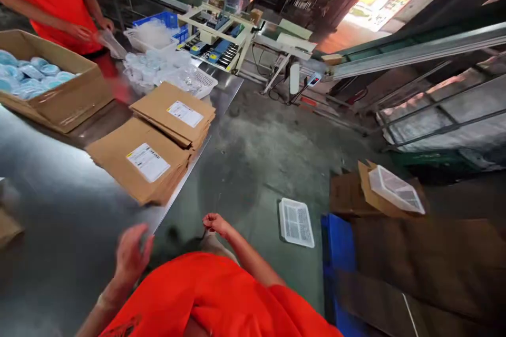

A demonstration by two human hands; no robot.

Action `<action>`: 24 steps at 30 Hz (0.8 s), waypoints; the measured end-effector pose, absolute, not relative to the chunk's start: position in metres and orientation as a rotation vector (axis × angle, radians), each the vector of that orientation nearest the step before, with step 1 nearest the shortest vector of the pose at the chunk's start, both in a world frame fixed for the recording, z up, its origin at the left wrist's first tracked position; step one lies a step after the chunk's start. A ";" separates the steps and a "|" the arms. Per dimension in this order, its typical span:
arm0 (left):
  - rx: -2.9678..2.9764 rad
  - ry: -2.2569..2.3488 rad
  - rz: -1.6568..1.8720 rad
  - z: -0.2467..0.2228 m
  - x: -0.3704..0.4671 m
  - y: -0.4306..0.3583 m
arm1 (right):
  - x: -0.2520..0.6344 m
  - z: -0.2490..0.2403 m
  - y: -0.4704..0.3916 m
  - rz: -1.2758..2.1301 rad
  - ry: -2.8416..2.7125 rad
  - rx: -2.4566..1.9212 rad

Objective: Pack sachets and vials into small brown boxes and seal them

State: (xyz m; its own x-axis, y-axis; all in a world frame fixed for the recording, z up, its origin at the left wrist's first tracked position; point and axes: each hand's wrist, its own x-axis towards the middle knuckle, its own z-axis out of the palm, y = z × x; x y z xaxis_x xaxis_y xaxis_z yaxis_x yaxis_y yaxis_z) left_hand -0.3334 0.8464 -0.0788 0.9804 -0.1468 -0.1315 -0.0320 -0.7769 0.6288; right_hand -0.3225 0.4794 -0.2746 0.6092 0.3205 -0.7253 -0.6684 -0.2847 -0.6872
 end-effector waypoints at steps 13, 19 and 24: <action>2.245 -0.180 -0.492 -0.235 -0.169 0.546 | -0.024 -0.235 0.347 0.808 0.042 -1.593; 2.227 -0.061 -0.195 -0.276 0.002 0.511 | 0.120 -0.270 0.329 0.838 -0.103 -1.661; 2.354 0.320 0.253 -0.260 0.172 0.518 | 0.292 -0.261 0.325 0.684 -0.076 -1.945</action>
State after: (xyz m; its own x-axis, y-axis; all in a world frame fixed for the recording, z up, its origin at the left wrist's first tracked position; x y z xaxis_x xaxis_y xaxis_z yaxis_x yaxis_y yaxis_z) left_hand 0.1717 0.5179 -0.2599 0.9495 0.3007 0.0893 0.1556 -0.6989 0.6981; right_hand 0.2923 0.3250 -0.2614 0.8359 0.3434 -0.4282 -0.2413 -0.4708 -0.8486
